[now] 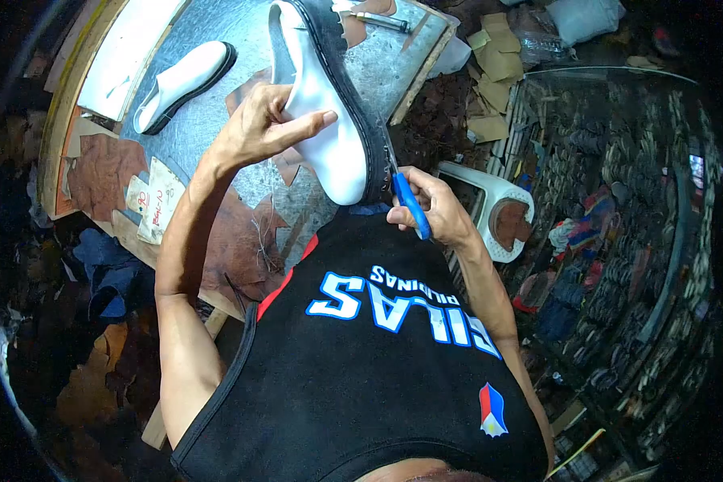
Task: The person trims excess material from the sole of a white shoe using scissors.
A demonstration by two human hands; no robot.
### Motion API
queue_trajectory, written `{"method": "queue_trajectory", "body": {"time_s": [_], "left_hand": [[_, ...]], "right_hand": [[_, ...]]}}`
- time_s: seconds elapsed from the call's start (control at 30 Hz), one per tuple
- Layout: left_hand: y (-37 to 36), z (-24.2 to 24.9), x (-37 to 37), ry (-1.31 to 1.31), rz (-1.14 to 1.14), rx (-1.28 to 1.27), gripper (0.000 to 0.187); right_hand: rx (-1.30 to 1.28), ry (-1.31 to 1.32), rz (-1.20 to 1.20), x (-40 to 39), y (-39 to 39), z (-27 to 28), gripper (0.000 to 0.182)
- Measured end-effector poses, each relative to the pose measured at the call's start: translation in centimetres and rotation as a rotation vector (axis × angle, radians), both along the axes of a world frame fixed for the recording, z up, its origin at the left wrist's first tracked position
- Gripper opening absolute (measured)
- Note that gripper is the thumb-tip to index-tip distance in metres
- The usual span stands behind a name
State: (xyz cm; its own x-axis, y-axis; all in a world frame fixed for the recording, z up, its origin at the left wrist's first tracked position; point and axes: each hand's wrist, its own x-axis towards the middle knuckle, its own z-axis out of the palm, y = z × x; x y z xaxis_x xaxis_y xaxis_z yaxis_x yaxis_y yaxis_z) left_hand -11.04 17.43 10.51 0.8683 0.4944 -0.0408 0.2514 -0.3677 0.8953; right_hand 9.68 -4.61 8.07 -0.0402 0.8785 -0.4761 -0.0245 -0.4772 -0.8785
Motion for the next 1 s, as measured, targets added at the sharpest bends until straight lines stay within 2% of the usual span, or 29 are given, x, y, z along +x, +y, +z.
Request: {"method": "queue_trajectory", "body": {"time_s": [0.17, 0.5, 0.57, 0.73, 0.87, 1.0], "left_hand": [[-0.3, 0.1, 0.4, -0.017, 0.029, -0.003, 0.035], [-0.3, 0.6, 0.5, -0.033, 0.001, 0.004, 0.032], [-0.3, 0.8, 0.4, -0.029, -0.009, -0.009, 0.032], [-0.4, 0.7, 0.4, -0.059, -0.033, -0.006, 0.031], [-0.4, 0.1, 0.5, -0.116, -0.059, 0.031, 0.029], [-0.4, -0.5, 0.6, -0.192, -0.083, 0.102, 0.028]], "right_hand": [[0.03, -0.08, -0.009, -0.2, -0.1, 0.0, 0.053], [-0.026, -0.027, -0.095, -0.1, -0.8, -0.4, 0.045], [-0.01, 0.142, -0.156, 0.3, -0.9, -0.9, 0.047], [0.05, 0.082, -0.031, 0.6, -0.5, -0.5, 0.06], [0.102, -0.023, 0.026, 0.5, 0.0, -0.5, 0.06], [0.012, -0.008, 0.008, 0.2, 0.1, -0.1, 0.061]]}}
